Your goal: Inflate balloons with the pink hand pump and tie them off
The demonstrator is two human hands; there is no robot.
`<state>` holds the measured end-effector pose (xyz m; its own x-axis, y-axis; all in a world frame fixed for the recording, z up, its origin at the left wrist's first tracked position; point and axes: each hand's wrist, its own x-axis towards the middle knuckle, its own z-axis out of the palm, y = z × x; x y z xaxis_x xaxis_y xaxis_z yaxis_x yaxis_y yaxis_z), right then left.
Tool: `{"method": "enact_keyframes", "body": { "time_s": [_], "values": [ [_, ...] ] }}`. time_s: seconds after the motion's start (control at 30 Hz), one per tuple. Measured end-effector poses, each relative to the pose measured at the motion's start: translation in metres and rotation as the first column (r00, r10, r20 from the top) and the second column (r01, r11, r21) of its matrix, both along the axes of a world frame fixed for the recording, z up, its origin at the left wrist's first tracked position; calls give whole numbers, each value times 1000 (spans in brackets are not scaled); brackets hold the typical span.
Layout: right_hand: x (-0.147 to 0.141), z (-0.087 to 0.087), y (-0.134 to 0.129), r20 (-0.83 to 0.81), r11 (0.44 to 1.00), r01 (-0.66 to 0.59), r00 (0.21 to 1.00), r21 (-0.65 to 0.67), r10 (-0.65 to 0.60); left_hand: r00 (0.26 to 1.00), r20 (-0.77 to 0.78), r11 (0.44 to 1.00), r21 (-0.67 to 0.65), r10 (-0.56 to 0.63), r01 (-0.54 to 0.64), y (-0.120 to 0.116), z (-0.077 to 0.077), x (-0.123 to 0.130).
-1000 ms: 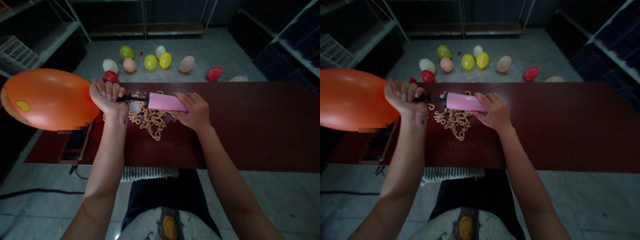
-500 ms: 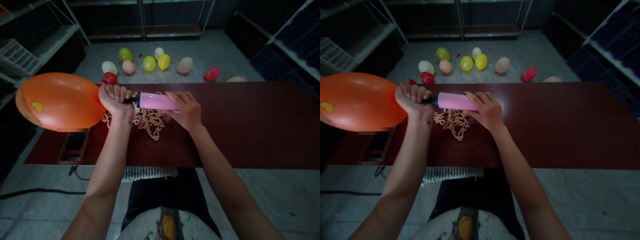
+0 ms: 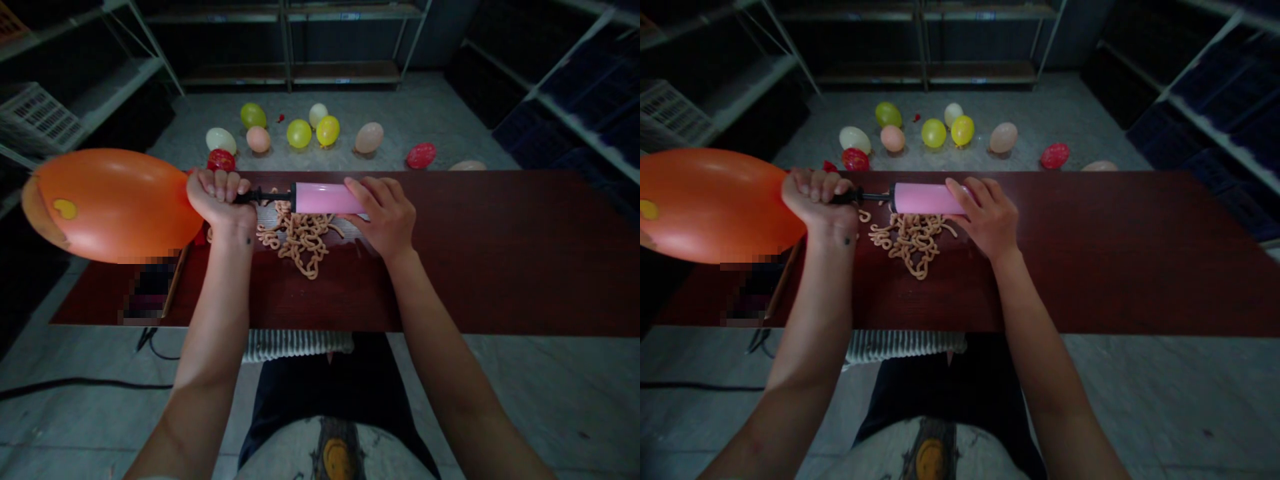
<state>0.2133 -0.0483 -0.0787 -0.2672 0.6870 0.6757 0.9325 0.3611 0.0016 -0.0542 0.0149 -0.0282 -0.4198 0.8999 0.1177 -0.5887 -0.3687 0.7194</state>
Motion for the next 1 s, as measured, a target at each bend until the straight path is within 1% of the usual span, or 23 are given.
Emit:
{"method": "enact_keyframes", "body": {
  "time_s": [0.07, 0.13, 0.2, 0.3, 0.37, 0.53, 0.67, 0.73, 0.9, 1.0],
  "values": [
    [2, 0, 0, 2, 1000, 3, 1000, 12, -3, 995, 97, 1000, 15, 19, -21, -3, 6, 2],
    [3, 0, 0, 4, 1000, 4, 1000, 14, -4, 990, 140, 1000, 8, 9, -10, -5, 10, 1],
    [3, 0, -1, -5, 1000, -4, 1000, 13, 4, 989, 149, 1000, 11, -17, 16, -6, 11, -1],
    [-1, -2, -1, -34, 999, -30, 999, 18, 31, 983, 172, 996, 77, -61, 48, -7, 9, -6],
    [-3, -3, -1, -51, 999, -41, 998, 6, 41, 984, 165, 994, 93, -71, 56, -7, 8, -7],
    [-9, -2, -2, -73, 998, -46, 996, -53, 42, 997, 71, 999, 43, -15, 12, -10, 14, -1],
    [-12, -2, -3, -77, 994, -71, 995, -86, 65, 991, 134, 1000, 7, 16, -17, -15, 19, 12],
    [-15, -2, -4, -86, 992, -95, 992, -85, 88, 992, 123, 1000, 4, -8, 7, -16, 17, 16],
    [-21, -2, -5, -93, 991, -97, 992, -97, 88, 996, -31, 996, -38, -87, 86, -15, 2, 17],
    [-23, 0, -6, -92, 990, -105, 991, -98, 96, 991, -66, 992, -64, -113, 109, -14, -4, 18]
  ]
}}
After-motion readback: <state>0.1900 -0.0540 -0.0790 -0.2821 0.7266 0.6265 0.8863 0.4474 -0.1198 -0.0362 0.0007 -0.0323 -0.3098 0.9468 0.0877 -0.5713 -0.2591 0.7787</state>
